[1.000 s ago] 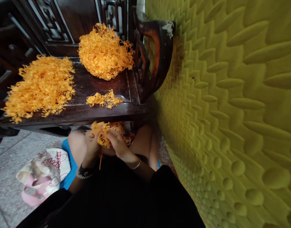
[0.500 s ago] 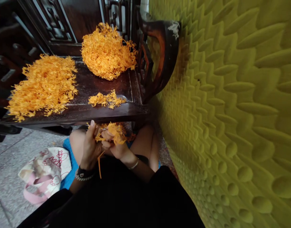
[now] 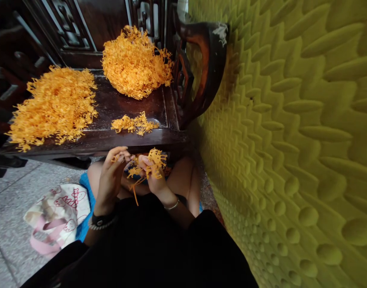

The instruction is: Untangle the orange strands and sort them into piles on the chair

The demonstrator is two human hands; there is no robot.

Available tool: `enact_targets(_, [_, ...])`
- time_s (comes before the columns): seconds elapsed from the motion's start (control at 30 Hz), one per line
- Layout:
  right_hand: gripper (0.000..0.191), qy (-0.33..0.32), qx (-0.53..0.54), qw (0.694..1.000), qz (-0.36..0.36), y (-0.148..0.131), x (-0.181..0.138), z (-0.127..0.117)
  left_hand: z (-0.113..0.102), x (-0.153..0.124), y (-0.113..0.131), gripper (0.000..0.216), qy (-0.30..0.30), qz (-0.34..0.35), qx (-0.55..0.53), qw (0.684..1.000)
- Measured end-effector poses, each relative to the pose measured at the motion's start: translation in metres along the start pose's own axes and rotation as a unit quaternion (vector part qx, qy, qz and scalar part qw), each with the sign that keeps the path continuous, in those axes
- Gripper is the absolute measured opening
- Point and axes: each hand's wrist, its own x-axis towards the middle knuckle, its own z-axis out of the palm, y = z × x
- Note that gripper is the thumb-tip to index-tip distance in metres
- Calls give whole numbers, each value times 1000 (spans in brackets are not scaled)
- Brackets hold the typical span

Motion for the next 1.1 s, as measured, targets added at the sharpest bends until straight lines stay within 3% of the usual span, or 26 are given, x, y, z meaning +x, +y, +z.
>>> enact_targets(0.07, [41, -1, -14, 1000, -9, -3, 0, -2, -1, -2, 0, 11, -2, -17, -8, 1000])
enact_targets(0.17, [40, -5, -26, 999, -29, -5, 1, -3, 1, -6, -5, 11, -15, -8, 42, 999])
enact_targets(0.37, [43, 13, -51, 997, -53, -2, 1, -8, 11, -15, -5, 26, -154, 41, 177, 971])
enact_targets(0.47, [42, 3, -24, 998, -55, -2, 0, -12, 12, -17, -1, 35, -197, 12, 188, 962])
enact_targets(0.57, [46, -10, -12, 999, -35, -3, -1, -12, 9, -20, -2, 45, -227, -57, 116, 965])
enact_targets(0.73, [50, -50, 51, 997, 29, -5, -3, -9, 10, -25, -6, 54, -215, -139, -74, 964])
enact_targets(0.93, [45, -44, 223, 973, 38, -9, 5, -12, 19, -23, -6, 60, -162, -61, -228, 958])
enact_targets(1.1, [43, -68, 237, 968, 42, -18, 2, -10, 16, -21, -7, 42, -182, -57, -186, 964])
